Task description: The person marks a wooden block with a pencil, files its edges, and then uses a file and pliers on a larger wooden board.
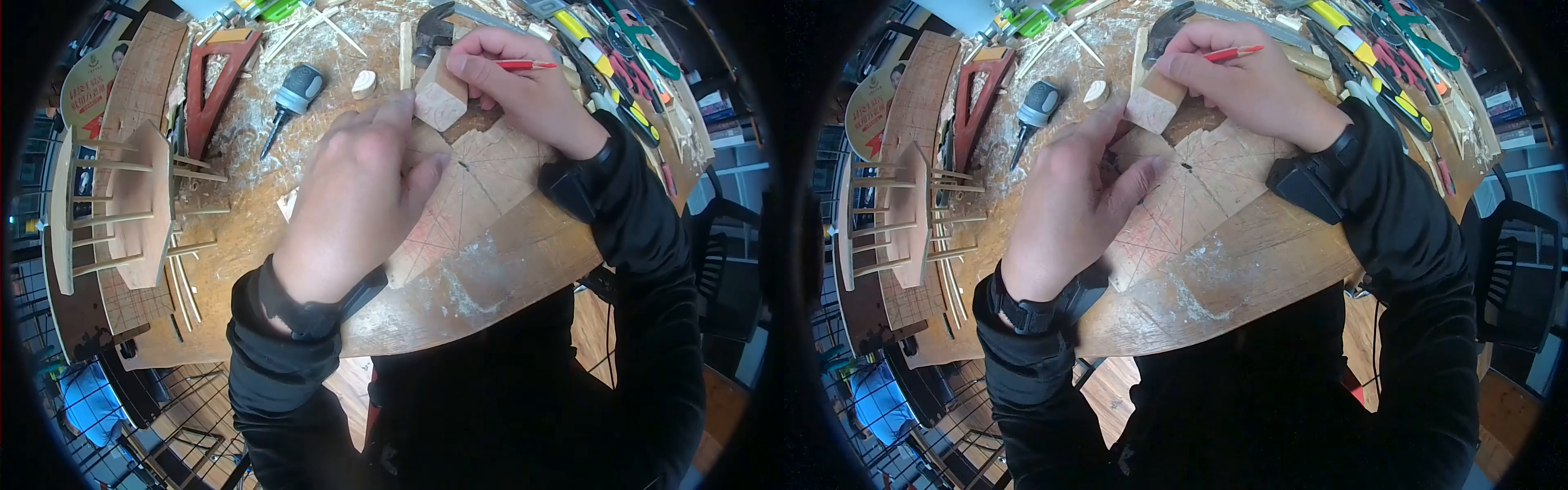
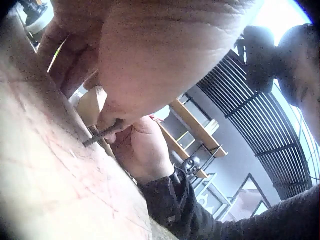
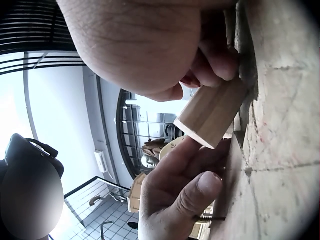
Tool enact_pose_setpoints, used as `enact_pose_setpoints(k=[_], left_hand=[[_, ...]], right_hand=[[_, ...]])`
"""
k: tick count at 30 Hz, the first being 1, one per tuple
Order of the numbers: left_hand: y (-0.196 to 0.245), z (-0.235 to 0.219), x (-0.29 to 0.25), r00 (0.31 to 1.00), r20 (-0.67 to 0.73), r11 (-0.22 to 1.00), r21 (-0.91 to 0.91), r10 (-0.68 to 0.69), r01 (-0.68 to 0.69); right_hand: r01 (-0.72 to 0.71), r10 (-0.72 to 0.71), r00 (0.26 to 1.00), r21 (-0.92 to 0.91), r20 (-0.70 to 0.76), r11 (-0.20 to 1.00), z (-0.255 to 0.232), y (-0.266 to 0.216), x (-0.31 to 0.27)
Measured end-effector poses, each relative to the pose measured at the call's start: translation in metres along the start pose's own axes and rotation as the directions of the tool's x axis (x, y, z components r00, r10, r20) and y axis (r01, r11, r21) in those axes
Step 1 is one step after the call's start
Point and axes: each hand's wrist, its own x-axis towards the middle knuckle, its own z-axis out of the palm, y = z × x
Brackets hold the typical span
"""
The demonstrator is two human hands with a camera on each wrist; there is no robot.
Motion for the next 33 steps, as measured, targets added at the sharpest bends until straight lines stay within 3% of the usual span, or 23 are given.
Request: enact_pose_setpoints(k=[6, 28, 33], left_hand=[[0.0066, -0.0028, -0.0043, 0.998, 0.002, 0.992, 0.112, 0.059, -0.059], [0.0036, -0.0036, -0.0021, 0.998, -0.005, 0.993, 0.099, 0.066, -0.065], [0.0059, -0.0046, -0.0019, 1.0, 0.026, 0.996, 0.085, -0.002, -0.001]], right_hand=[[-0.055, 0.055, 0.998, 0.026, -0.007, 0.998, -0.0036, -0.0003, -0.0013], [-0.037, 0.038, 0.999, 0.035, -0.036, 0.999, -0.0017, 0.0072, 0.0013], [-0.022, 0.023, 0.999, 0.037, -0.042, 0.999, -0.0011, 0.0078, 0.0007]])
